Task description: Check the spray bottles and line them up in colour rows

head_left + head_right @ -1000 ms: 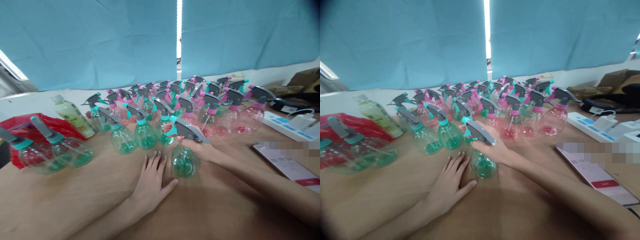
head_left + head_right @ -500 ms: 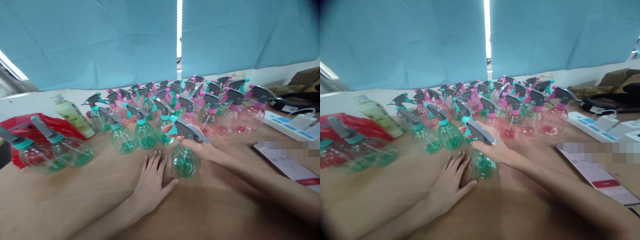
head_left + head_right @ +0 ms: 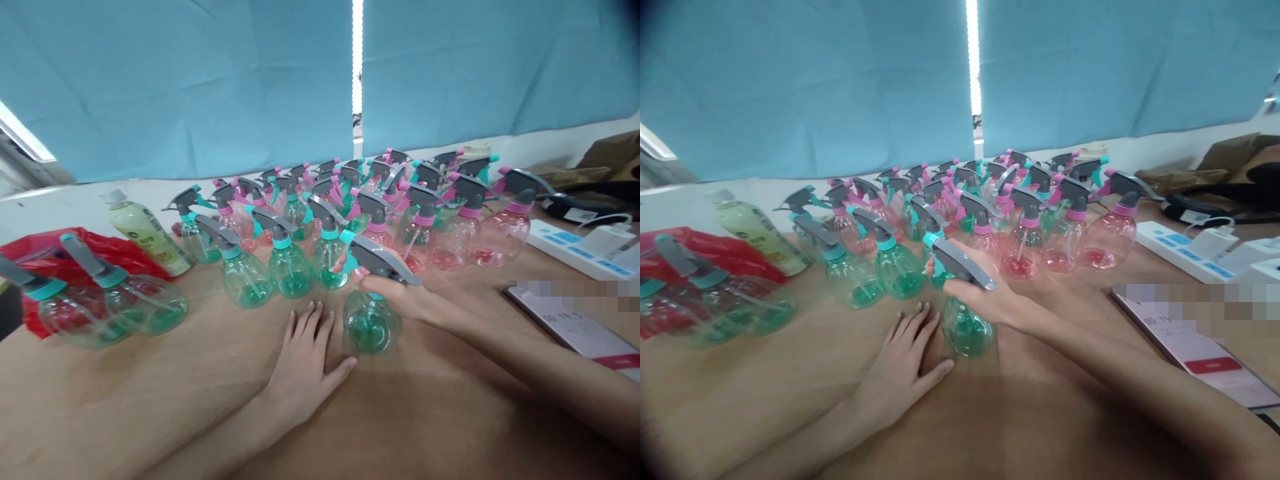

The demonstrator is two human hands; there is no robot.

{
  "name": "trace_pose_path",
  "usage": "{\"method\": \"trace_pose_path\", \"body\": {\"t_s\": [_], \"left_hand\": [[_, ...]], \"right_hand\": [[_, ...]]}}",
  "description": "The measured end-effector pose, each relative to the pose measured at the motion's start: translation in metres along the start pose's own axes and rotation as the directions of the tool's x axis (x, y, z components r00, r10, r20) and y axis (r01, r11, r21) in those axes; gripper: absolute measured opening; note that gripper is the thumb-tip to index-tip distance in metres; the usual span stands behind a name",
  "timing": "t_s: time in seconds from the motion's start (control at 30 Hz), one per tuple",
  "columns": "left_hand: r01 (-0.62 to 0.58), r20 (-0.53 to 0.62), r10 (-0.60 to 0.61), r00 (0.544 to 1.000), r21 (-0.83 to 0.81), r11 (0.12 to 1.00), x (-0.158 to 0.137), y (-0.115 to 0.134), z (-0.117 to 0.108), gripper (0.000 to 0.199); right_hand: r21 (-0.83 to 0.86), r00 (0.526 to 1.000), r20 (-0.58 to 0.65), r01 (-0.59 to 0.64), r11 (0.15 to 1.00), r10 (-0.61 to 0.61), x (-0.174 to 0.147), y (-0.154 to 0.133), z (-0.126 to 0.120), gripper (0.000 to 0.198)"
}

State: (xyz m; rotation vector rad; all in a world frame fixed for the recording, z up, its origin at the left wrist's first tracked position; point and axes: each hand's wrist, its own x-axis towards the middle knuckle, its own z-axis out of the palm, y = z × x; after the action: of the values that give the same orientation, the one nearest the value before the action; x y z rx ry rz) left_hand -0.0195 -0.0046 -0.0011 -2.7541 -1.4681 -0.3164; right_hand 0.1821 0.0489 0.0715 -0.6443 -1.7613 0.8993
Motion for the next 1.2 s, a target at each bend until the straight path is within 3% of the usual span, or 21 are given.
{"method": "trace_pose_path", "body": {"t_s": [0.37,1.0,1.2], "left_hand": [[-0.001,0.015,0.001,1.000,0.016,1.000,0.0001,-0.0006,0.0007,0.069],[0.005,0.017,-0.005,1.000,0.007,1.000,0.0003,-0.0005,0.0009,0.069],[0.004,0.013,-0.004,1.000,0.000,1.000,0.0004,-0.0001,0.0000,0.068]], "right_hand": [[0.060,0.999,0.008,-0.047,0.997,0.047,0.0011,-0.0067,0.0006,0.011],[-0.012,0.999,-0.038,-0.036,0.999,0.036,-0.0003,-0.0054,0.0013,0.008],[-0.023,0.997,-0.026,-0.074,0.997,0.074,-0.0002,-0.0081,0.0035,0.017]]}}
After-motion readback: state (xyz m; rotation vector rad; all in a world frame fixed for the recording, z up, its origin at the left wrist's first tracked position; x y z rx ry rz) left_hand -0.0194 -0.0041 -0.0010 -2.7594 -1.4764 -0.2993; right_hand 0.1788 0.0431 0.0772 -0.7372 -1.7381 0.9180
